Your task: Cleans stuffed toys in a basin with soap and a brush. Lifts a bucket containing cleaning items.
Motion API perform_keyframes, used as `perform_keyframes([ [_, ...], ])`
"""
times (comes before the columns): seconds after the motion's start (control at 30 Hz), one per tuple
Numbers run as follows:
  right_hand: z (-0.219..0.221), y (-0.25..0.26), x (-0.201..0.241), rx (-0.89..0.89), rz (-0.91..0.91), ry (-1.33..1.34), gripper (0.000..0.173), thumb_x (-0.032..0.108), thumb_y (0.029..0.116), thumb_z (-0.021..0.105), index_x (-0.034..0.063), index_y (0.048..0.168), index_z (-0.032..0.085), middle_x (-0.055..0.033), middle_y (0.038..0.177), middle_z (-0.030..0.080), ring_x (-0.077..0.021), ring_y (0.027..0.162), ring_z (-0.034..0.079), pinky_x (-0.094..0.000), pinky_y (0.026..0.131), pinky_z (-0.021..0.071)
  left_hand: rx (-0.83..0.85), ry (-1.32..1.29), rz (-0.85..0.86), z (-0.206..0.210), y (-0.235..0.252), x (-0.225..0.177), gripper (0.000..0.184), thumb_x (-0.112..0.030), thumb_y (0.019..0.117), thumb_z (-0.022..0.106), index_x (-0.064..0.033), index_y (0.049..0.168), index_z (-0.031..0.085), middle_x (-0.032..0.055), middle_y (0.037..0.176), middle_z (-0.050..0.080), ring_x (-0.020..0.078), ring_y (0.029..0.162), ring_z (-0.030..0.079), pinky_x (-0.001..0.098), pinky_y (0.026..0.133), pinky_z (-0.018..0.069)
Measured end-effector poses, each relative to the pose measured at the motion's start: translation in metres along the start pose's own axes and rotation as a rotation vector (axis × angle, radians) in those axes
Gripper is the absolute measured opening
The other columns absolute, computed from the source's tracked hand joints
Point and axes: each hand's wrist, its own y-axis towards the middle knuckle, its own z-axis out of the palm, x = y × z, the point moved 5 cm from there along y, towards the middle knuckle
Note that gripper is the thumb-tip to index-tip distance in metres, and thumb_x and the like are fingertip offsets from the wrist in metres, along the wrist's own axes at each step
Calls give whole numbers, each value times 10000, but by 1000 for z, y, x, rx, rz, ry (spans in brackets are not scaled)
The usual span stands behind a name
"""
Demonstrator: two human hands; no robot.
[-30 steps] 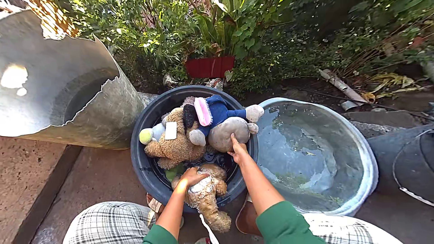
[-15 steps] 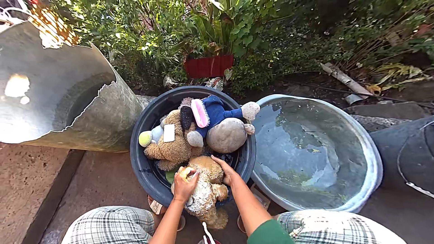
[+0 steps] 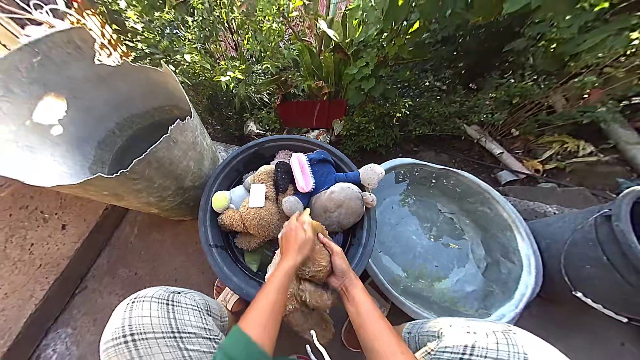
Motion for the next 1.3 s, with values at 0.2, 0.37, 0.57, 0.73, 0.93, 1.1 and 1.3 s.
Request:
perform_keyframes([
  [0.2,4,-3,2,-68,-95,53,312,199,1096,371,43,1293,555,-100,1022,709,-156,905,708,-344,787,601,-85,23,-17,1,-25,-7,483,-302,1093,369,-150,1538,481,152,1603,427,372,1475,400,605,1155,353],
  [0.37,29,-13,19,-13,-172,4,280,145,1085,377,23,1247,571,-79,982,704,-118,869,697,-300,774,589,-323,97,187,-13,-63,-20,540,-385,1029,426,-236,1543,501,231,1626,361,488,1488,335,677,1144,325],
  [0.57,76,-46,72,63,-316,-39,304,114,1041,430,15,1308,536,-115,1042,701,-174,918,713,-358,814,613,-214,-612,165,-92,-24,-22,467,-298,1126,329,4,1276,653,193,1188,683,260,1127,640,476,1007,490],
  [0.73,91,-35,92,-16,-339,140,270,177,1078,413,59,1283,544,-137,1053,686,-216,938,703,-409,804,604,-787,-295,423,-36,-87,-19,724,-445,1087,178,88,1521,405,262,1595,396,372,1518,343,540,1263,203],
  [0.93,98,-47,74,47,-360,87,284,76,1019,423,36,1276,539,-106,1025,703,-177,911,717,-365,787,621,-519,-1319,-63,-2,-46,49,621,-441,1114,172,-103,1625,273,110,1640,366,204,1483,394,420,1214,342],
  [1.1,72,-54,77,190,-393,72,240,117,912,424,129,1061,611,3,879,752,-74,803,734,-276,708,630,-95,-1755,-106,-10,-31,70,686,-598,1081,144,-124,1363,553,98,1116,731,211,1023,720,428,856,617],
  [1.3,-10,-36,70,112,-400,-42,283,194,779,594,166,1059,626,46,860,754,-52,774,728,-264,687,625,-163,-1650,-43,-43,-14,81,316,-42,879,591,3,1183,516,93,829,716,154,723,726,333,661,635],
])
